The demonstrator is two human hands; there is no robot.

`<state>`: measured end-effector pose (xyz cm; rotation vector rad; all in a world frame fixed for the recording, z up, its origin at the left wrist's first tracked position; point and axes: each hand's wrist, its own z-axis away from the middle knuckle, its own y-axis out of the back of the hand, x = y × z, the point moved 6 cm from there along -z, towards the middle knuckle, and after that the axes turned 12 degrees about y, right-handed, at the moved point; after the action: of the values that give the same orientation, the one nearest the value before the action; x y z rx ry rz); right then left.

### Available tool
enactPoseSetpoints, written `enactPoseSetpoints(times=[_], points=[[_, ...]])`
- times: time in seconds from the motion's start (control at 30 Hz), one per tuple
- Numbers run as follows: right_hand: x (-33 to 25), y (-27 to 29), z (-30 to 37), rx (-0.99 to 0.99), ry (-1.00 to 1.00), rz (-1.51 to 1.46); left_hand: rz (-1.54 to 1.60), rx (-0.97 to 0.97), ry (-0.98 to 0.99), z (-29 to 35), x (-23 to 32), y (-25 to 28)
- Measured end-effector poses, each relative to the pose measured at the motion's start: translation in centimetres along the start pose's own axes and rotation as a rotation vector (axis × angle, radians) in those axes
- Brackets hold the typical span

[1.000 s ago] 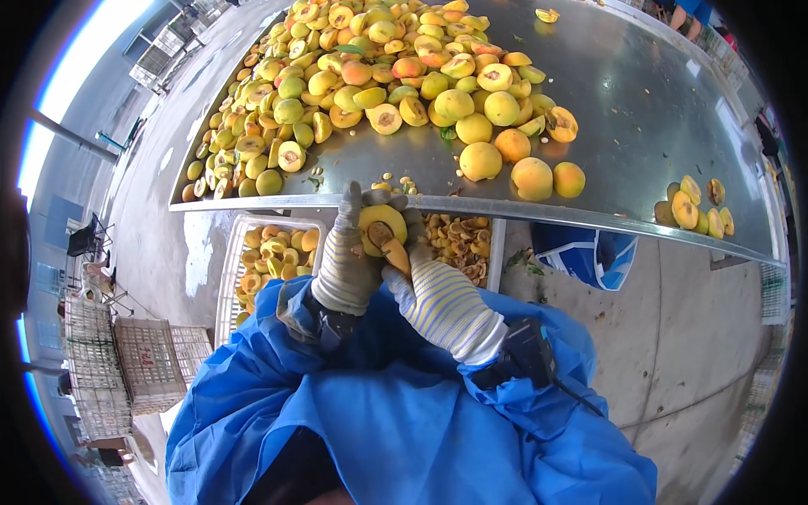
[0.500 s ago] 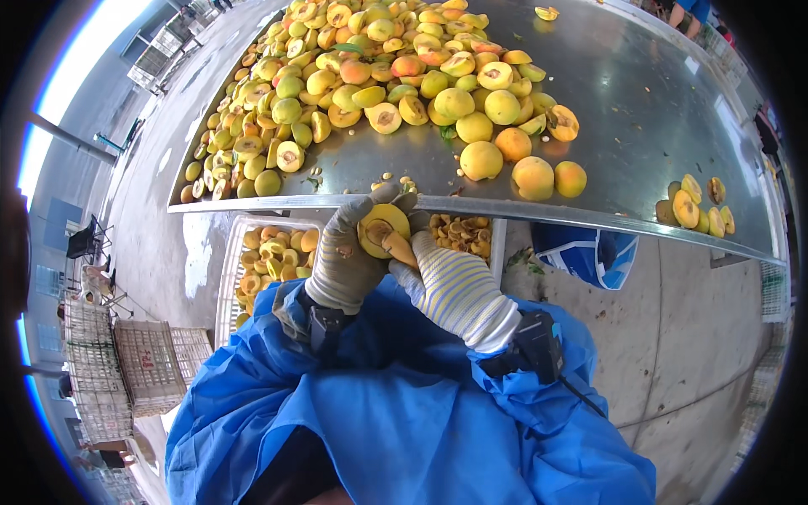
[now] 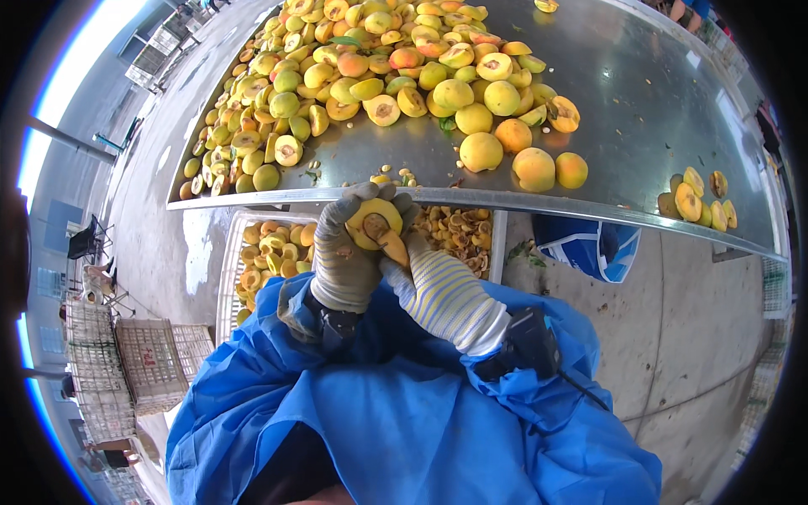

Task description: Using a small handheld tool to remove pits from halved apricots on a processing table.

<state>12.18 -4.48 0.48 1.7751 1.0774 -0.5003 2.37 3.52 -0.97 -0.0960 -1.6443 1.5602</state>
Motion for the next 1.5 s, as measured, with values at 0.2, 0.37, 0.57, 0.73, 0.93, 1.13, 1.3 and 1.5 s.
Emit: enactPoseSetpoints(times=[0.2, 0.37, 0.57, 0.73, 0.93, 1.13, 1.3, 1.5], points=[[0.8, -2.2, 0.9, -0.014, -0.236, -0.668, -0.059, 0.063, -0.080, 0.3, -0.1, -0.4], [0.1, -1.3, 1.1, -0.194, -0.725, -1.218, -0.031, 0.024, 0.052, -0.2, 0.2, -0.9], [2.3, -1.3, 0.5, 0.049, 0.089, -0.301, -0.110, 0.019, 0.217, -0.9, 0.0, -1.0], [1.7, -4.6, 2.8, -0.171, -0.756, -1.090, 0.022, 0.038, 0.170, -0.6, -0.7, -0.7], [2.1, -3.4, 1.6, 0.138, -0.007, -0.571, -0.165, 0.091, 0.281, -0.5, -0.2, -0.5], [-1.4, -3.8, 2.4, -0.200, -0.817, -1.510, -0.014, 0.091, 0.329, -0.2, -0.6, -0.2], [-1.4, -3.9, 2.6, -0.303, -0.809, -1.733, 0.066, 0.004, 0.394, 0.4, -0.7, -1.6], [-2.3, -3.5, 2.6, -0.359, -0.817, -1.733, 0.137, 0.054, 0.489, 0.5, -1.0, -1.0]])
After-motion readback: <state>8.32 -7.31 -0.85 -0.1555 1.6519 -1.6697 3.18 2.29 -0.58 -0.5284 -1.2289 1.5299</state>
